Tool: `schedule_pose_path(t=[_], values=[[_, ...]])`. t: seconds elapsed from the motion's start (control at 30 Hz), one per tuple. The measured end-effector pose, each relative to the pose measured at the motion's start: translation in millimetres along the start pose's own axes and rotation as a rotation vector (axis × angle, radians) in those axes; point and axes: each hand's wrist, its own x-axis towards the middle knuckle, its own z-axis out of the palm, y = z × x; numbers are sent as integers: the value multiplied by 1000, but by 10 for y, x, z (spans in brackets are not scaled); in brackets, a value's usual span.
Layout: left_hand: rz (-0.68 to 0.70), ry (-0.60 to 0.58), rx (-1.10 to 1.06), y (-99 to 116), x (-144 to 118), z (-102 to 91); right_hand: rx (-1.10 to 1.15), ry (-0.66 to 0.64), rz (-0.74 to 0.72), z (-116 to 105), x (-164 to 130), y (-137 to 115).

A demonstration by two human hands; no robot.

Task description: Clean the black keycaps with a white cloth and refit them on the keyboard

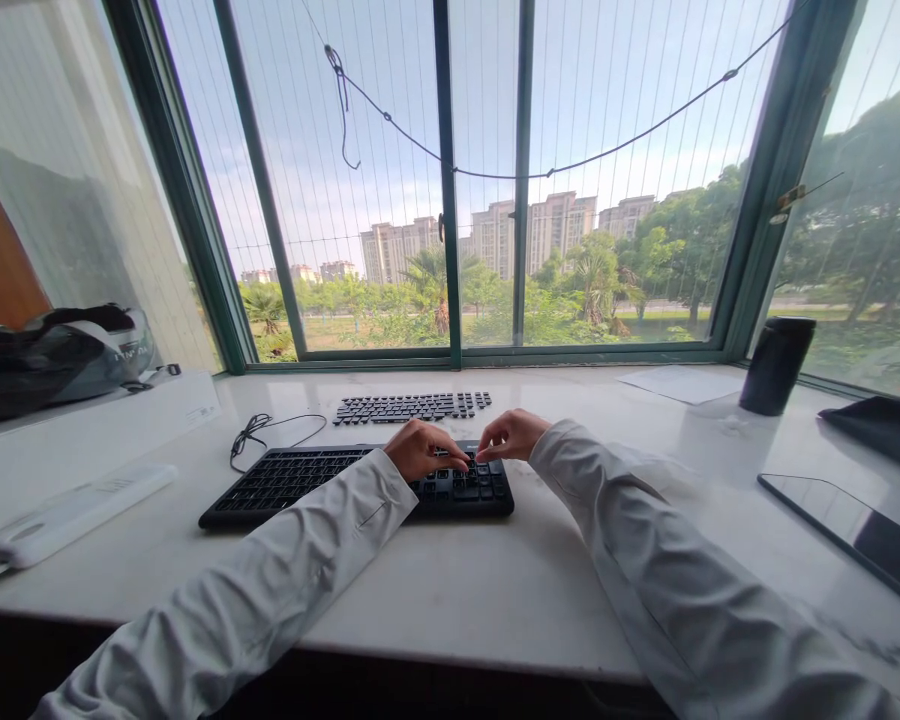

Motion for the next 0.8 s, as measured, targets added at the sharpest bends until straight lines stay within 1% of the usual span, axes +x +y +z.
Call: schedule_pose_path(t=[0.13, 0.23, 0.33, 0.47, 0.53, 0.7, 0.8], values=[[30, -70, 18, 7, -4, 8, 1, -122, -48, -21, -17, -49], [34, -95, 42, 40, -7, 20, 8, -172, -62, -34, -20, -67], [38, -93, 49, 68, -10, 33, 28, -177, -24, -24, -15, -43], [106, -77, 76, 63, -22, 55, 104, -225, 43, -7, 2, -3], [163, -33, 130, 47, -31, 63, 124, -266, 58, -7, 10, 6], [347, 203, 382, 7, -59, 17, 196, -271, 35, -15, 21, 34], [456, 257, 478, 6, -66, -50, 310, -279, 24, -18, 30, 54]])
